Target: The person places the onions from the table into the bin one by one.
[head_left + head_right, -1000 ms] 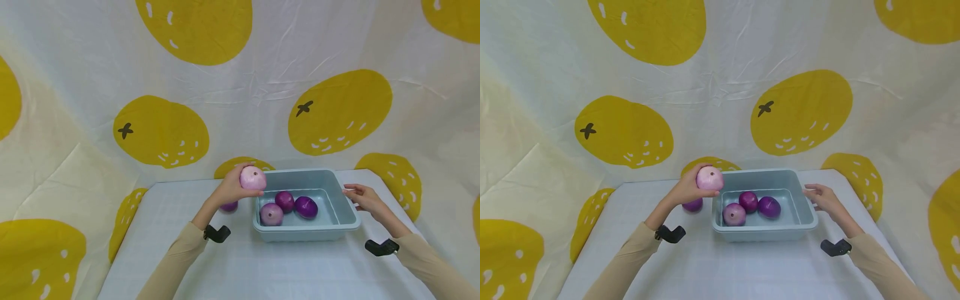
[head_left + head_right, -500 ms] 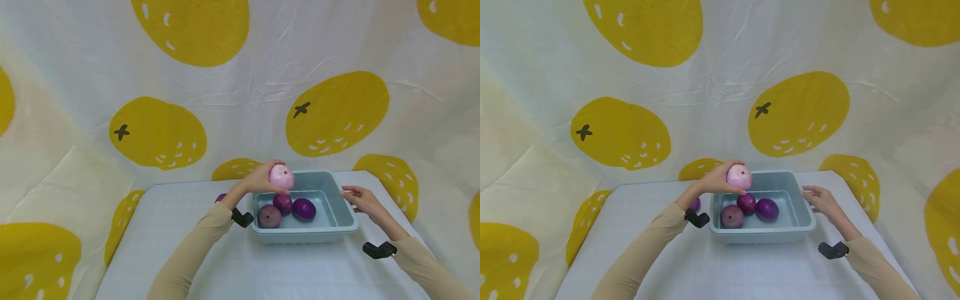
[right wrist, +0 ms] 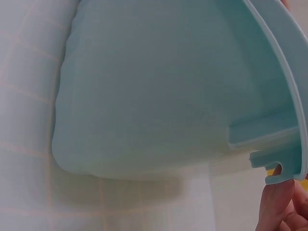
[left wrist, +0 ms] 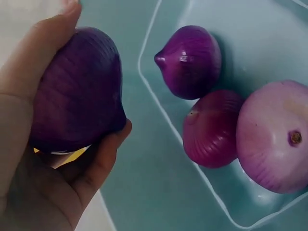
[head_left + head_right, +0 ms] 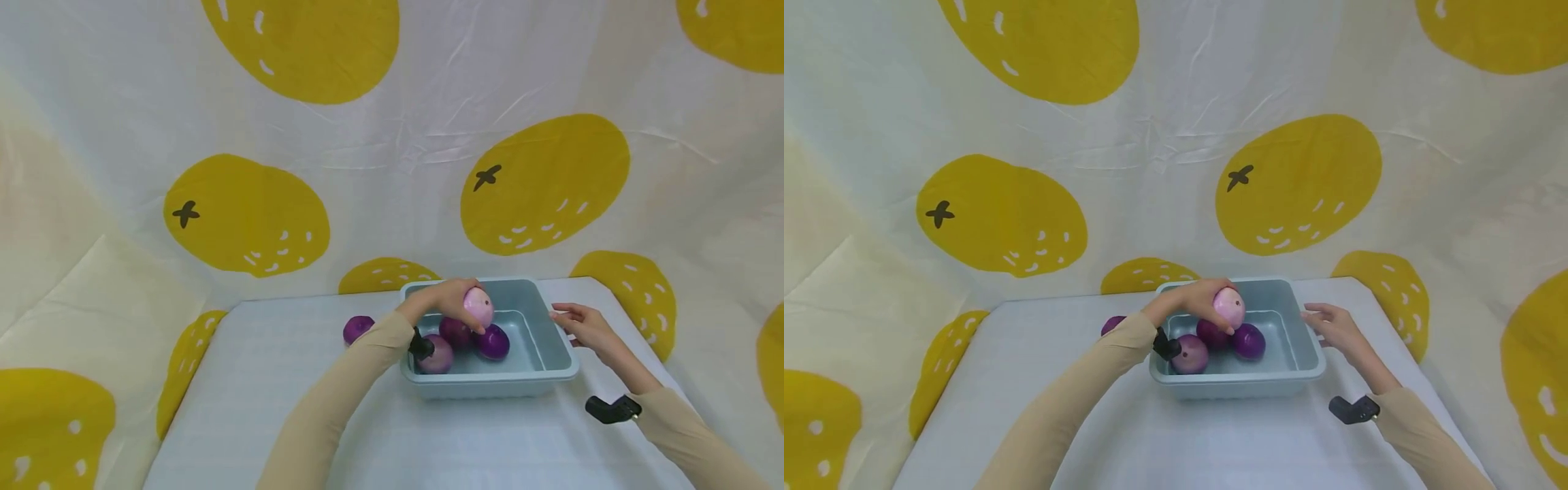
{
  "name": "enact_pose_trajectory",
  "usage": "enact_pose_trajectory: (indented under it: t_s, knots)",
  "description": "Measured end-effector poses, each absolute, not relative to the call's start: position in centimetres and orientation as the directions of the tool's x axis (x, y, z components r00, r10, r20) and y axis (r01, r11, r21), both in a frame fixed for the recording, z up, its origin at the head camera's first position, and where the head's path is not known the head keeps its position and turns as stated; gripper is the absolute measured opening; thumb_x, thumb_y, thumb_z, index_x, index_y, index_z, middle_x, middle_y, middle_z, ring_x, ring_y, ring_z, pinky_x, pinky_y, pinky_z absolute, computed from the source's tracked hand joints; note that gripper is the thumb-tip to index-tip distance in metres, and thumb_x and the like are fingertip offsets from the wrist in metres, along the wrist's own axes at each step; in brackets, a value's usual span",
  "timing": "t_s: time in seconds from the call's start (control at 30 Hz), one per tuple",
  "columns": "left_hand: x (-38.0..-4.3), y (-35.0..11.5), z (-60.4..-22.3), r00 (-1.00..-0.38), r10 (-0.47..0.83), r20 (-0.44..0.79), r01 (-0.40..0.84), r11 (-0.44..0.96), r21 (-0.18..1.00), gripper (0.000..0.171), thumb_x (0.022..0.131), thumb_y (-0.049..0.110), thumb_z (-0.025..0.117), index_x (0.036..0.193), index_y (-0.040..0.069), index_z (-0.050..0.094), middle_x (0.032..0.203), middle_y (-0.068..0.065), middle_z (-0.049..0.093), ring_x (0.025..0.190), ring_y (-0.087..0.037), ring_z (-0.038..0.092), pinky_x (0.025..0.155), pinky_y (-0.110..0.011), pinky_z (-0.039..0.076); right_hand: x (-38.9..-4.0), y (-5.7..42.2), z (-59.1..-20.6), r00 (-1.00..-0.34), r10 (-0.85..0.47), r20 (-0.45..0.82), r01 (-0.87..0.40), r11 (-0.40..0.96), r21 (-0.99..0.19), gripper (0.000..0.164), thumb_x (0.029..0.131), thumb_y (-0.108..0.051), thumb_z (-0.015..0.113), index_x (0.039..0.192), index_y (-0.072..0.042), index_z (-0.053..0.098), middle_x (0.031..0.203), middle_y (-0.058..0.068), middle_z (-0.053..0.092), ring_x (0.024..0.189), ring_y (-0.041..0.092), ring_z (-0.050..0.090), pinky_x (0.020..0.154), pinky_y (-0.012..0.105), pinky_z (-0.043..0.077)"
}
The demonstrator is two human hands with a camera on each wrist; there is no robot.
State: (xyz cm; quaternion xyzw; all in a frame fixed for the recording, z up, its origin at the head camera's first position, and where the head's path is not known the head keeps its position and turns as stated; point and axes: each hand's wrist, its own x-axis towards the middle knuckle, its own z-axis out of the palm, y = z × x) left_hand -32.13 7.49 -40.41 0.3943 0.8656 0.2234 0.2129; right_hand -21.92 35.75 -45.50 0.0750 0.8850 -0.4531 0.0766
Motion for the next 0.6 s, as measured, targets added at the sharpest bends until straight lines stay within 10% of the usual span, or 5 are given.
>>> enact_pose_trajectory:
  t_s: [0.2,0.6]
  knots:
    - [-32.4,9.1,-41.3,-0.563,0.784,-0.262,0.640,0.614,0.462,0.084,0.070,0.034,0.086,0.138,0.012,0.041,0.129,-0.005,0.054,0.114,-0.015,0.053,0.096,-0.022,0.046,-21.9,35.7,-45.5,-0.976,0.066,-0.206,0.206,0.577,-0.790,0.071,0.096,-0.048,0.049,0.142,0.005,0.036,0.124,0.029,0.055,0.091,0.022,0.057,0.073,0.028,0.057]
    - [-32.3,11.2,-43.7,-0.684,0.679,-0.268,0.607,0.733,0.308,0.090,0.069,0.037,0.086,0.142,0.017,0.038,0.137,-0.007,0.046,0.117,-0.019,0.052,0.096,-0.028,0.047,-22.1,35.7,-45.5,-0.979,0.077,-0.191,0.200,0.576,-0.792,0.068,0.097,-0.046,0.051,0.141,0.005,0.038,0.116,0.027,0.057,0.085,0.018,0.057,0.068,0.027,0.056]
